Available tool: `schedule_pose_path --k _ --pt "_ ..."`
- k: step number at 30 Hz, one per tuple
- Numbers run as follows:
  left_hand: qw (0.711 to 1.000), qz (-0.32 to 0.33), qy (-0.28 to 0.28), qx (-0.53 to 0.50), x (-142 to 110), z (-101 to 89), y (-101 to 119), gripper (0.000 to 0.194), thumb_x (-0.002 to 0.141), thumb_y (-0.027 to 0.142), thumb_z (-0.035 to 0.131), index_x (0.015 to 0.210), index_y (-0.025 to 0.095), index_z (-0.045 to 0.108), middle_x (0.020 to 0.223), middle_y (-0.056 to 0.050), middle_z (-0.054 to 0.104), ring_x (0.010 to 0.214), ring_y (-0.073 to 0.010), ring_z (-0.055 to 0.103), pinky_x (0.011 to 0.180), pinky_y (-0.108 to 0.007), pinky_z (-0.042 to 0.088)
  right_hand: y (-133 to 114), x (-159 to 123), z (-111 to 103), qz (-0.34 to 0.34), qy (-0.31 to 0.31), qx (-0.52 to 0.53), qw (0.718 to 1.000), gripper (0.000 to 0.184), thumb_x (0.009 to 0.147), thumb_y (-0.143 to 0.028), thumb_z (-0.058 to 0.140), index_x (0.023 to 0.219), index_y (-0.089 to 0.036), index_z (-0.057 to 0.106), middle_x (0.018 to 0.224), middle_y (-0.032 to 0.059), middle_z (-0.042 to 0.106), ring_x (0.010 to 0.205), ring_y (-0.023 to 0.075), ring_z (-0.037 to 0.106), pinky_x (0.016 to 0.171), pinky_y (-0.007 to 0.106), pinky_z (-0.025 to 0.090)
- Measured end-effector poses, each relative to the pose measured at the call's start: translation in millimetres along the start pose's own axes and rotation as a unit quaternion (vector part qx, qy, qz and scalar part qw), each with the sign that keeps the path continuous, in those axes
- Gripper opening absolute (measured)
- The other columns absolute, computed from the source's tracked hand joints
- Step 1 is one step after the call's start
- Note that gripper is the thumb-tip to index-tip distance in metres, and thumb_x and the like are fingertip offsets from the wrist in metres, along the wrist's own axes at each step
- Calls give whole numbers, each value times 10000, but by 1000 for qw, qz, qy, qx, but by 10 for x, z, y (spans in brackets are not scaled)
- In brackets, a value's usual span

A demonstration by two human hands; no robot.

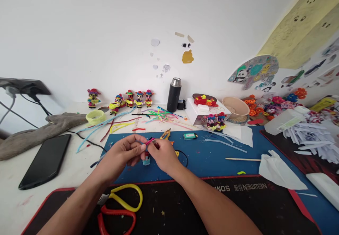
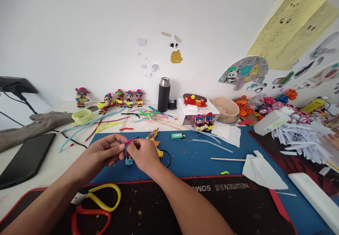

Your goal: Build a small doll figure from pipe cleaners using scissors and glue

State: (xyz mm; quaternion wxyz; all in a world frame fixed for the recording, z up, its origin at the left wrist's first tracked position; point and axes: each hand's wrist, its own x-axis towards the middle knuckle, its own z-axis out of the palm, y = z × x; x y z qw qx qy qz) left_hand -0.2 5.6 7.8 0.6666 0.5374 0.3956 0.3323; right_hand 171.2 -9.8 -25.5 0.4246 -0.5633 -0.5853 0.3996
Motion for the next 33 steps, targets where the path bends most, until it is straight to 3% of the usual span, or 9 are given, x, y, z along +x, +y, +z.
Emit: schedule_pose_path --k 8,17,21,28,33 --pt "991 -56 -23 -118 -5 15 -21 420 741 445 906 945 193 640 606 19 670 414 -47 399 408 -174 219 36 5 3 -12 6 2 1000 339 875 -331 586 576 -212 477 548 -37 488 552 129 424 539 270 286" --pt "985 -80 -10 -150 1 -10 -22 462 698 437 933 943 196 625 583 42 635 399 -40 392 389 -157 182 29 -16 11 -21 -5 -7 1000 360 890 -346 569 574 -216 455 547 -39 473 545 124 411 536 275 275" --pt "992 -59 -1 -111 8 8 -19 462 722 474 911 941 196 613 598 39 640 410 -51 409 394 -165 215 33 -22 11 -32 -9 -16 999 371 886 -344 572 564 -214 441 535 -44 456 538 118 392 526 271 265" --pt "997 22 26 65 -12 20 -14 433 840 575 789 961 213 586 658 27 669 493 -110 522 435 -206 361 37 -1 -10 -29 -1 -15 999 374 898 -333 562 561 -214 454 526 -44 464 524 117 402 519 266 273" --pt "992 62 26 105 -6 11 -17 394 881 562 750 966 216 581 661 37 665 520 -116 537 487 -224 406 47 0 5 -11 -14 -26 999 371 908 -356 573 578 -207 492 539 -37 491 533 122 423 527 267 286"
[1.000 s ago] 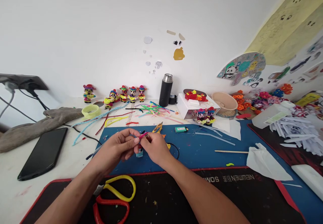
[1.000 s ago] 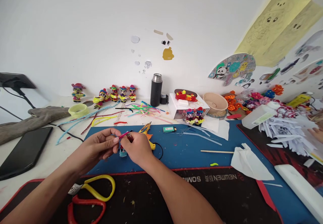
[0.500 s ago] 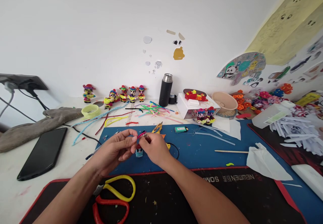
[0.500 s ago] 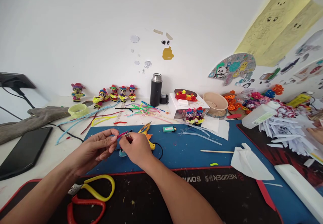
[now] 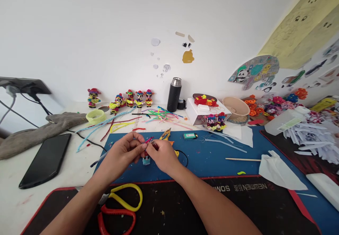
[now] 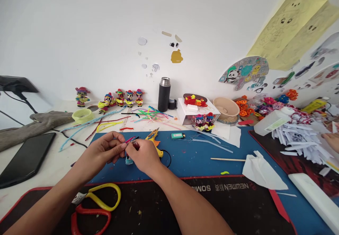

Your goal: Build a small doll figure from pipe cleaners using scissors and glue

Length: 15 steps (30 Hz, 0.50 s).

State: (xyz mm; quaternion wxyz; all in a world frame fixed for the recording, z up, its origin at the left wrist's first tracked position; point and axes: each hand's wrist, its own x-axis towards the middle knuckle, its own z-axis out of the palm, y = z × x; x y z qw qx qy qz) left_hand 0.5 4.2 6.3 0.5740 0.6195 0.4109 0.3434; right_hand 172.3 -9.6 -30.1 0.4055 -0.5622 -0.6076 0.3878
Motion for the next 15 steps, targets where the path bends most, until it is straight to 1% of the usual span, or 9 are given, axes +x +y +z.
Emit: schedule_pose_path --k 4,7,10,15 --pt "1000 6 4 14 4 -7 -18 388 896 559 739 987 217 581 668 39 666 528 -117 543 489 -221 404 8 -1 0 7 -1 -11 1000 384 908 -362 582 572 -207 477 529 -42 469 529 120 408 526 272 276" --pt "1000 -10 -8 0 -2 -11 -21 409 889 581 740 972 216 576 666 33 670 513 -115 531 463 -214 388 14 -2 -4 3 -18 -7 1000 362 917 -372 570 600 -202 522 551 -37 496 541 122 423 535 272 286" --pt "998 -35 -24 -48 -4 -14 -13 422 861 570 779 957 213 577 660 27 676 490 -105 517 442 -202 364 18 0 -8 -5 -26 -2 1000 360 920 -384 559 611 -202 527 570 -34 508 558 124 435 545 271 294" --pt "983 -73 -15 -165 -6 -26 28 452 770 518 880 926 205 593 604 39 653 421 -71 447 413 -180 327 5 16 -27 -13 13 -4 1000 441 922 -453 548 574 -220 411 537 -50 402 545 122 370 535 284 251"
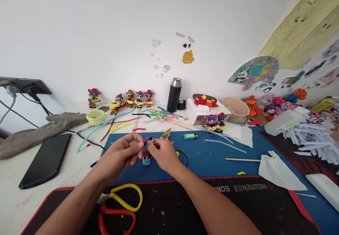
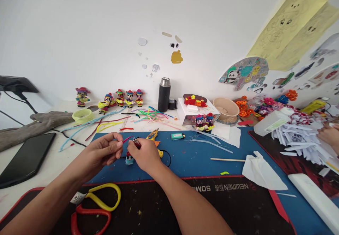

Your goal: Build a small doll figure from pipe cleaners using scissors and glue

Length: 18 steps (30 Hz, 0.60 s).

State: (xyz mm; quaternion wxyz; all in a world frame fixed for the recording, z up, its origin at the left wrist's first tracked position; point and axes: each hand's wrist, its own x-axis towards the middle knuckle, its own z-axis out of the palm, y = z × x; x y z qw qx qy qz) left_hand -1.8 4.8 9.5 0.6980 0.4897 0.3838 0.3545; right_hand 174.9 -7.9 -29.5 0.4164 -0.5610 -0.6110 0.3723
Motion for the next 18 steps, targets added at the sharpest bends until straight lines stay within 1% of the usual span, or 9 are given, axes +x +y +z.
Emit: schedule_pose_path --k 3,6,11,18 --pt "999 -15 -2 -47 -6 -1 22 440 734 461 920 890 196 604 581 40 645 399 -55 427 400 -164 290 -8 6 -8 -9 9 -4 1000 456 922 -474 538 572 -223 390 535 -50 383 546 124 359 539 289 243" --pt "997 -33 -17 -73 -5 -11 18 417 739 437 923 878 189 618 571 34 647 386 -47 417 390 -154 266 -4 7 -8 -14 3 -1 1000 440 921 -465 528 579 -223 395 543 -48 391 551 126 365 545 285 254" --pt "992 -61 -34 -101 -4 -26 -6 383 748 386 923 907 183 641 568 30 650 372 -31 384 373 -138 215 4 -5 -2 -15 3 6 1000 379 902 -402 533 589 -220 422 554 -47 421 563 126 384 550 275 268" --pt "990 -74 -37 -119 3 -21 -13 380 732 360 934 909 180 650 562 26 649 369 -32 386 368 -131 208 -13 -18 5 -10 -19 6 1000 341 904 -364 550 609 -213 466 572 -42 478 571 126 424 549 265 285"
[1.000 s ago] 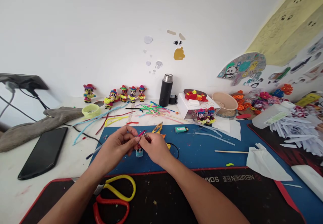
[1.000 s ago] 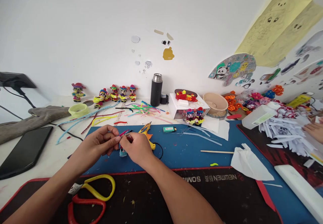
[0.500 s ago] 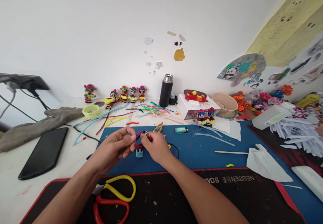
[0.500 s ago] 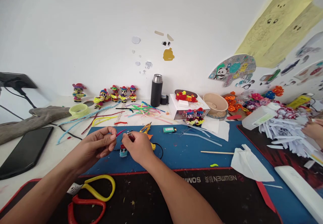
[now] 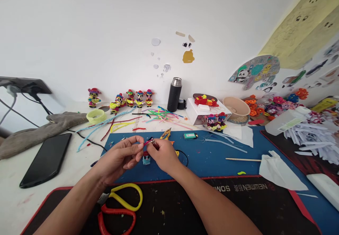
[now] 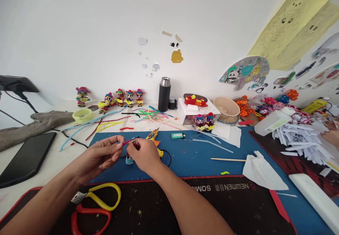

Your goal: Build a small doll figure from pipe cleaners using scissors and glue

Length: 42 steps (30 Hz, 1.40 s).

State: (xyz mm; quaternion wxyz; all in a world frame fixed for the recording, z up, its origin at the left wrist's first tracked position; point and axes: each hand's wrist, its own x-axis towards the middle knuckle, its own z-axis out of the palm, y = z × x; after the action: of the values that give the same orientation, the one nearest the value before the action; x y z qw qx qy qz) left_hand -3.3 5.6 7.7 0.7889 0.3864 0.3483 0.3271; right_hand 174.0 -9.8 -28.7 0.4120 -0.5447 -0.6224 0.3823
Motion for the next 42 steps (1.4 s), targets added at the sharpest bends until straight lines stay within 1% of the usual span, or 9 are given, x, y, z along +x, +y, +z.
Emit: schedule_pose_path --k 3,7,13,17,22,25,29,35,42 --pt "1000 -3 -3 -2 9 1 -6 367 744 362 924 906 173 654 564 26 645 372 -32 386 371 -132 209 8 -1 8 -3 -6 -11 1000 349 911 -363 565 610 -211 475 573 -38 488 573 129 431 549 267 284" --pt "1000 5 -2 -1 8 -1 -1 357 761 367 911 903 176 645 560 31 635 371 -33 379 378 -139 201 22 -22 17 -13 -35 -25 999 407 942 -434 581 621 -209 472 578 -41 472 572 124 406 545 267 274" --pt "999 40 27 -9 2 -31 25 374 757 358 915 893 181 614 562 39 616 384 -29 382 396 -144 164 25 -19 14 -8 -67 27 997 468 929 -538 652 661 -214 448 618 -53 411 595 120 357 531 256 260" --pt "999 45 27 -5 10 -44 26 397 743 367 924 888 183 604 558 42 610 387 -31 380 401 -154 156 41 19 2 5 -49 91 995 444 892 -569 698 721 -214 494 661 -52 436 618 126 376 553 256 299" --pt "998 49 35 22 12 -28 27 412 742 402 918 878 185 596 565 43 608 402 -38 387 409 -167 157 73 62 -31 21 9 142 990 433 892 -595 675 742 -214 533 623 -56 410 579 125 374 527 255 306" --pt "996 58 45 52 9 2 32 416 745 426 909 879 186 596 577 41 614 418 -46 396 419 -175 175 61 79 -60 54 16 214 975 438 864 -640 684 814 -220 571 590 -74 378 511 115 348 476 248 288" --pt "992 63 54 93 6 42 33 414 759 456 888 891 194 595 582 40 621 429 -62 405 432 -191 206 30 87 -87 80 10 288 954 444 834 -642 709 884 -212 608 581 -94 341 467 97 302 441 239 249" --pt "990 66 61 108 14 47 20 404 759 462 875 888 198 599 580 44 613 432 -72 404 437 -205 213 18 85 -92 74 18 280 957 434 818 -626 726 857 -219 584 577 -98 330 464 93 298 439 235 248" --pt "991 52 58 112 10 45 12 440 755 490 878 915 204 585 587 51 615 442 -69 393 443 -193 256 73 89 -79 54 30 228 972 369 868 -578 692 890 -219 612 576 -91 353 472 98 284 461 244 274"
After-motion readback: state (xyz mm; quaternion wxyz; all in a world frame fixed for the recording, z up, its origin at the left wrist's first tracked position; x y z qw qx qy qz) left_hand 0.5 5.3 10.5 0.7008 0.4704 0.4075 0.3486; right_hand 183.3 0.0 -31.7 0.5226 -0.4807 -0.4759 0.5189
